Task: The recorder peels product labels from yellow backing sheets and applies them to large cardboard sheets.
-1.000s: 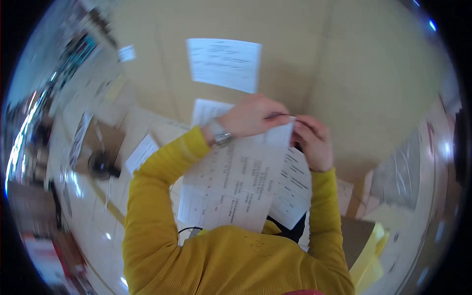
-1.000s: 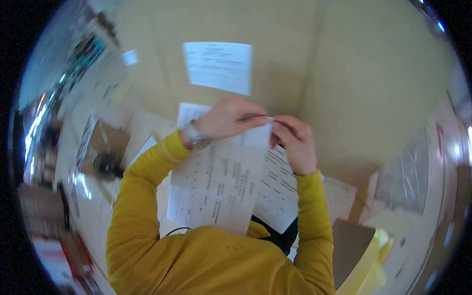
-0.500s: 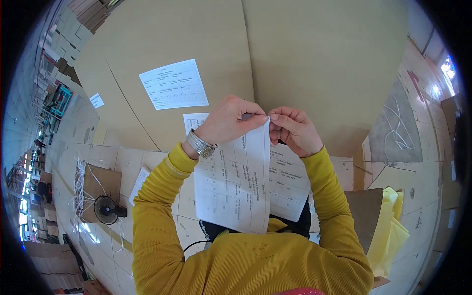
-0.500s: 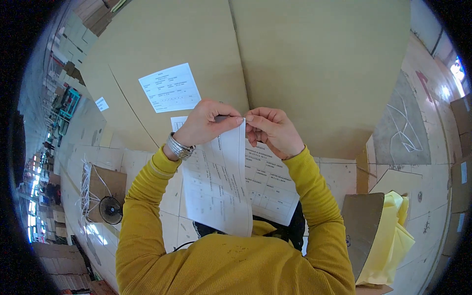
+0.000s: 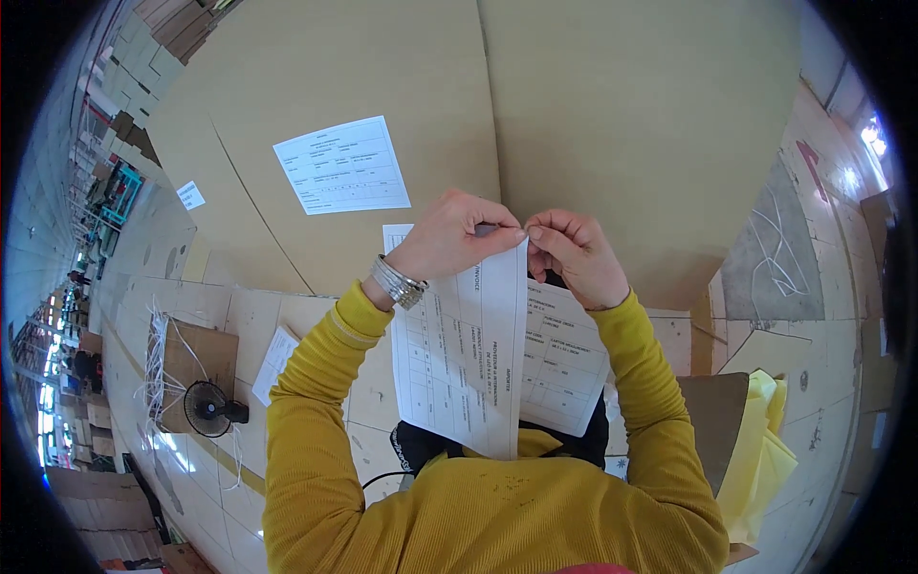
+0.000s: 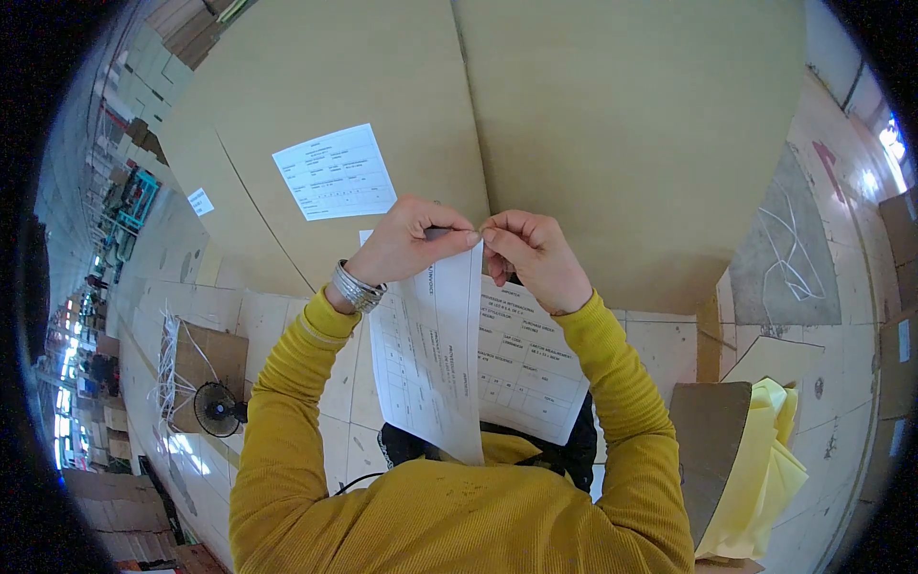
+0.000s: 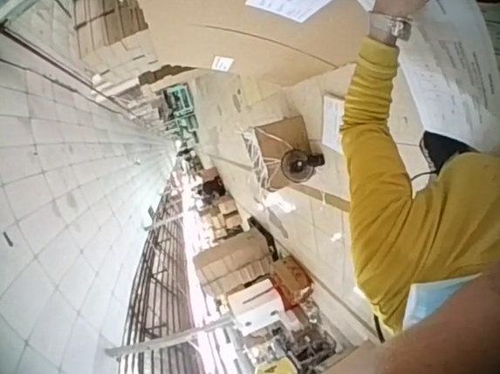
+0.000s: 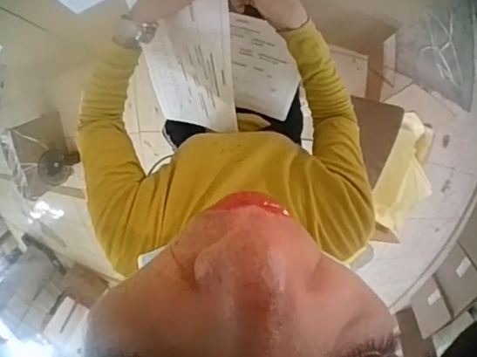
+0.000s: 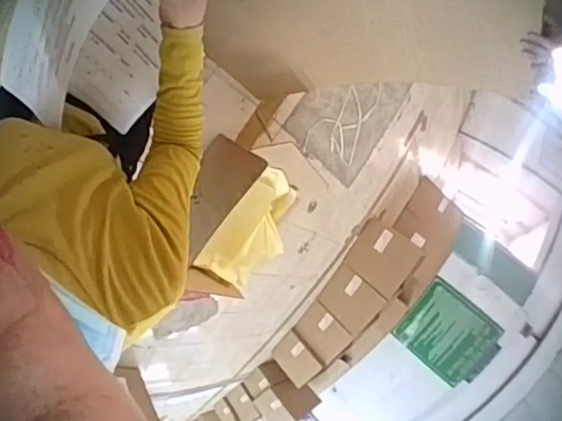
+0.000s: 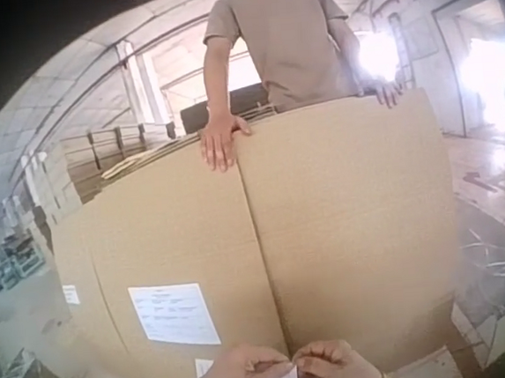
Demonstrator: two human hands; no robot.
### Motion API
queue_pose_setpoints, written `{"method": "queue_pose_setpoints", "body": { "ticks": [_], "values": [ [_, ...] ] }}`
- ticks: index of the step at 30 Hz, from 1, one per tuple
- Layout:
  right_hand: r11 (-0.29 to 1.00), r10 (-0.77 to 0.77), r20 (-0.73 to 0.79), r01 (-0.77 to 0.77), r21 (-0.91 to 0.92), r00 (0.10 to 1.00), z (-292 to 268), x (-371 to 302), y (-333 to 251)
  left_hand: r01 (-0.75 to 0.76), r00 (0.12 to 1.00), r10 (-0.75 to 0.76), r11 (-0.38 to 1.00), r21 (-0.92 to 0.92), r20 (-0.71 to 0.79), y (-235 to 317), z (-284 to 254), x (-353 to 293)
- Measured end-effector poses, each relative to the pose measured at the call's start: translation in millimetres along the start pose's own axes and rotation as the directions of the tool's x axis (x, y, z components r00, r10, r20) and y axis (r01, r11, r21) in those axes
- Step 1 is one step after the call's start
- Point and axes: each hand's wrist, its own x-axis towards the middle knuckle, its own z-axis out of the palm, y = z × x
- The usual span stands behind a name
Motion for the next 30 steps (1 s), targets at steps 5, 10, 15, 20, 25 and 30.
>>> {"method": "queue_pose_setpoints", "body": {
  "ticks": [5,10,15,20,25,30],
  "values": [
    [0.993,0.074,0.086,-0.081,0.086,0.994,-3.6,-1.7,-5.4,-0.167,0.983,0.171,0.984,-0.059,0.062,-5.7,-3.4,1.2],
    [0.993,0.119,0.171,-0.12,-0.004,0.978,-9.2,0.1,-12.4,-0.2,0.966,0.209,0.977,-0.075,0.154,-4.2,-9.1,1.2],
    [0.991,0.133,0.163,-0.128,-0.039,0.978,-8.4,0.1,-13.3,-0.183,0.971,0.196,0.977,-0.106,0.133,-6.9,-6.1,1.7],
    [0.986,0.153,0.141,-0.161,0.049,0.978,-13.4,-1.7,-12.0,-0.294,0.953,0.296,0.955,0.031,-0.065,-4.2,7.0,-0.6],
    [0.942,0.231,0.206,-0.272,0.198,0.951,-12.8,-0.5,-12.2,-0.533,0.806,0.582,0.791,0.3,-0.104,-16.2,9.0,-1.1],
    [0.891,0.261,0.232,-0.326,0.317,0.937,-17.7,-6.4,-12.1,-0.625,0.685,0.724,0.642,0.445,-0.083,-9.9,13.9,3.1]
  ]
}}
